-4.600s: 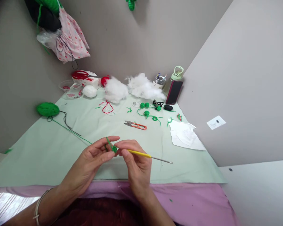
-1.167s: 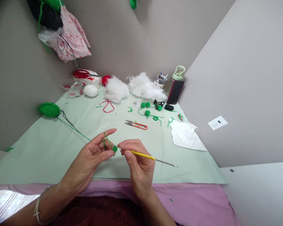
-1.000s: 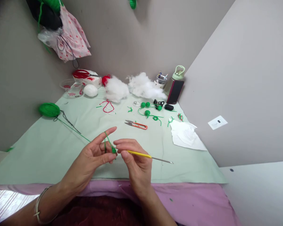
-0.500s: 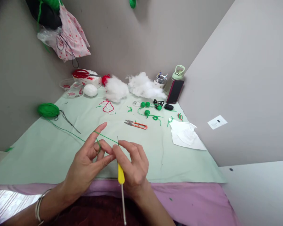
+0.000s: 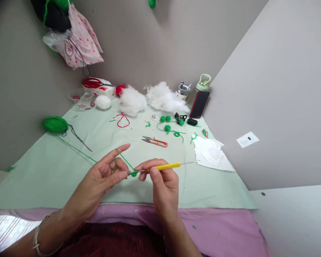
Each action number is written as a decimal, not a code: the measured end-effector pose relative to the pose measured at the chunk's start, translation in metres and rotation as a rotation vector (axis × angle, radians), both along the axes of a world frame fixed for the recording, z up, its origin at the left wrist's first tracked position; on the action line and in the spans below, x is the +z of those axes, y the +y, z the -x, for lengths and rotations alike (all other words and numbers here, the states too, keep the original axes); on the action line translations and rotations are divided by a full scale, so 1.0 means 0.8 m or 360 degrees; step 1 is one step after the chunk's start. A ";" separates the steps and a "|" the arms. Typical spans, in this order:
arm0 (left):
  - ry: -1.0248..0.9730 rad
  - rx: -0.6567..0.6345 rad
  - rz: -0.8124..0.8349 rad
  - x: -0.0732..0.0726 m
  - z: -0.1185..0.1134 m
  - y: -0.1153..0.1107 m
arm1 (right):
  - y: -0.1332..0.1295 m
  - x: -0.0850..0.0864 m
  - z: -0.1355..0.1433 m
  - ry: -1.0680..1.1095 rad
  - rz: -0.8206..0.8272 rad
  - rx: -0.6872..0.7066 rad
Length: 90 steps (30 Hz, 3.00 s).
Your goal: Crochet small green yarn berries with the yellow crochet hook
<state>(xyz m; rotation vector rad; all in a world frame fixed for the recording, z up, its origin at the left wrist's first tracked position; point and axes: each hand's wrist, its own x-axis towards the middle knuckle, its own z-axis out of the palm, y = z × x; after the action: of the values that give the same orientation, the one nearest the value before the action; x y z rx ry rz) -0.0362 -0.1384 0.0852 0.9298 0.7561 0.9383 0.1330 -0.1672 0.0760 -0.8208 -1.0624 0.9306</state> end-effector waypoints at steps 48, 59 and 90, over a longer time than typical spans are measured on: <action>-0.0401 -0.0097 0.0448 0.011 -0.002 0.003 | -0.010 -0.008 0.004 -0.0622 -0.0436 -0.0330; -0.0020 0.0001 -0.0020 0.000 -0.005 0.001 | -0.009 -0.006 0.006 -0.0698 -0.0332 -0.0221; -0.0173 -0.0051 0.0283 -0.002 -0.016 -0.002 | -0.012 -0.027 0.013 -0.1300 -0.0683 -0.0632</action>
<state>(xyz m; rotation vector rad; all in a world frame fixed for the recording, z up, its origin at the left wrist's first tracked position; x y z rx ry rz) -0.0236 -0.1398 0.0837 0.7275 0.7174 0.8716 0.1229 -0.1764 0.0548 -1.0167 -1.6423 -0.0171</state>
